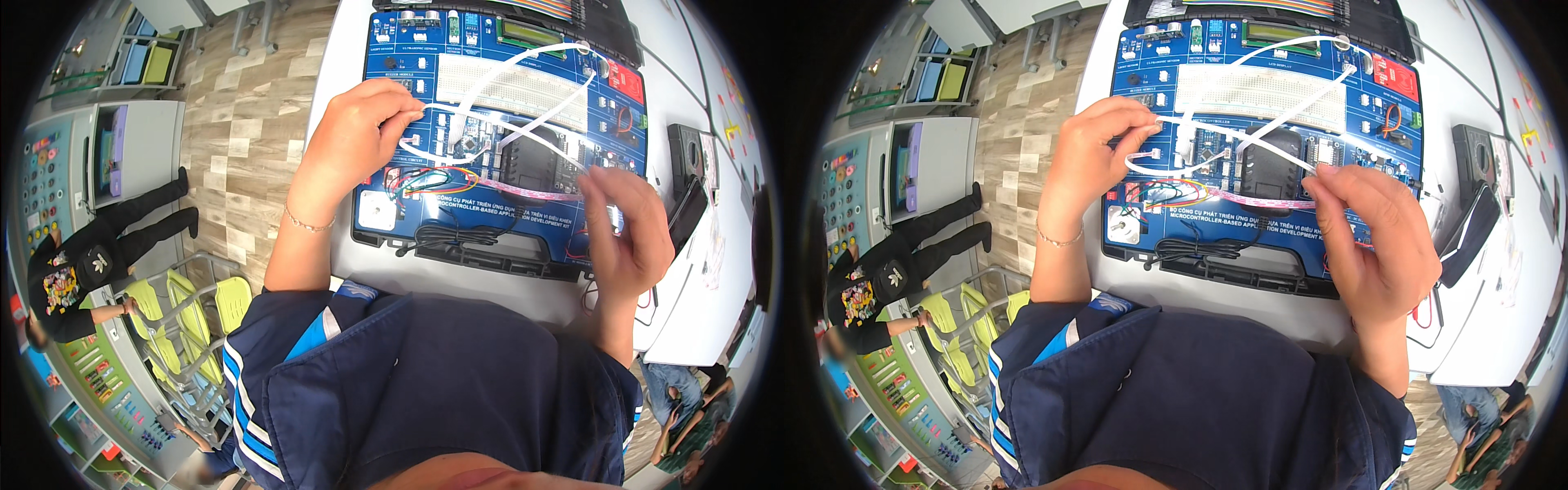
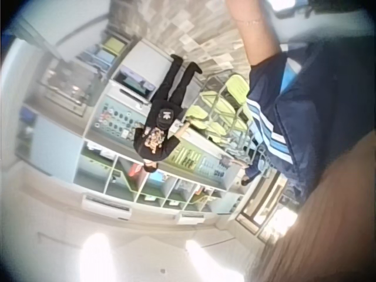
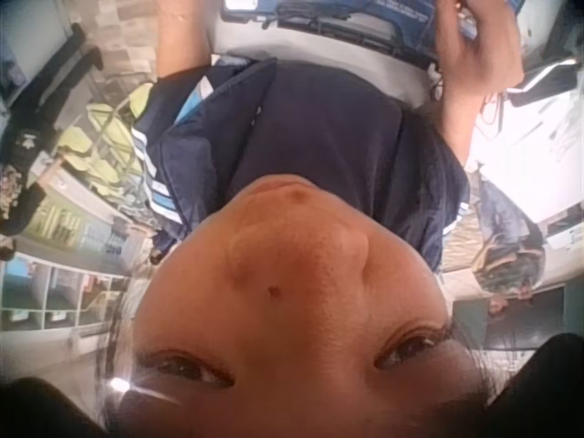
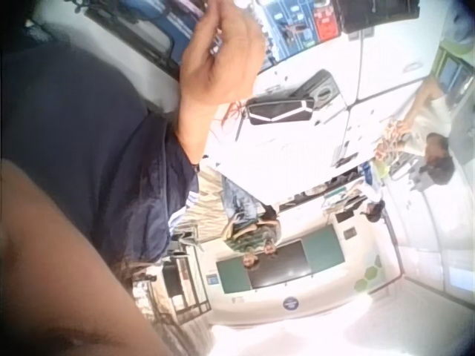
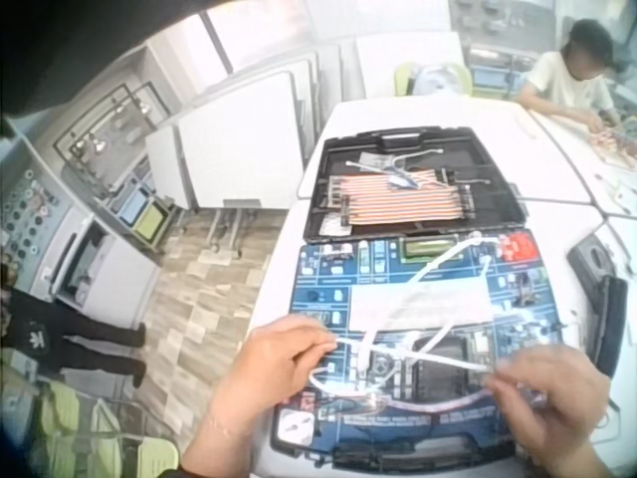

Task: The person connects and adjusts multiple ribbon cables and jumper wires on a blue microcontroller development board. They repeatedly plug and unplug connectors, route cables across the board, and handle a small yellow component while working at a white table.

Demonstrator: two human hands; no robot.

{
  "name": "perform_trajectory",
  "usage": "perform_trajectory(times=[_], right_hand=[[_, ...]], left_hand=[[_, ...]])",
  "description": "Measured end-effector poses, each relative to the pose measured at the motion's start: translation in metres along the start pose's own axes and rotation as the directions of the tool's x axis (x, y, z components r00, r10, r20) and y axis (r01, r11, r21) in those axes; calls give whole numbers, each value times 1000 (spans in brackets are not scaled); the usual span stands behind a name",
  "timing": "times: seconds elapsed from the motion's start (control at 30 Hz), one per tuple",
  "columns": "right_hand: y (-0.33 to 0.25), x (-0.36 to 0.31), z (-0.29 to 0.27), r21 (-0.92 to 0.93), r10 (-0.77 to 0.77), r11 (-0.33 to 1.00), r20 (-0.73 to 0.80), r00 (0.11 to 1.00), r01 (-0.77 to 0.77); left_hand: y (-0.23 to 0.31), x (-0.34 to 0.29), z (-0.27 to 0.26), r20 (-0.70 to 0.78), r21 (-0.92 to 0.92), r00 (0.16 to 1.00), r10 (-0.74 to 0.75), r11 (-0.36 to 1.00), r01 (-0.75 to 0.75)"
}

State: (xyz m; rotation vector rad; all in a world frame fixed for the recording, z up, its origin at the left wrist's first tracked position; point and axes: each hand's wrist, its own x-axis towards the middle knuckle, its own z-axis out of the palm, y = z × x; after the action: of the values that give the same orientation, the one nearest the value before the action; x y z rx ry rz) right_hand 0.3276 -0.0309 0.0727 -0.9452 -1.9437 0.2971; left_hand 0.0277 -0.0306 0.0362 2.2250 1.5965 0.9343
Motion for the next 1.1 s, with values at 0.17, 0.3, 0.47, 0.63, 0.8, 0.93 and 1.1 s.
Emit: perform_trajectory(times=[0.17,0.3,0.47,0.63,0.8,0.93,1.1], right_hand=[[5,0,5,-80,-23,996,29,999,26],[10,-4,11,-152,36,988,60,998,-26],[4,1,8,-149,43,988,114,993,-26],[-7,2,4,67,55,995,207,977,-71],[-32,6,11,290,114,935,295,949,-202],[-45,8,24,351,-48,935,265,963,-50],[-44,12,29,317,-192,941,207,959,120]], left_hand=[[-2,-5,2,-13,-135,997,-80,988,77],[-3,-3,7,-81,-246,996,-48,969,26],[-10,-3,7,-142,-243,989,41,967,-75],[-9,1,4,-266,-26,902,339,933,-358],[-2,3,-8,-307,154,818,486,874,-461],[6,-5,-15,-374,219,777,505,863,-456],[25,-20,-27,-318,299,755,574,816,-495]])
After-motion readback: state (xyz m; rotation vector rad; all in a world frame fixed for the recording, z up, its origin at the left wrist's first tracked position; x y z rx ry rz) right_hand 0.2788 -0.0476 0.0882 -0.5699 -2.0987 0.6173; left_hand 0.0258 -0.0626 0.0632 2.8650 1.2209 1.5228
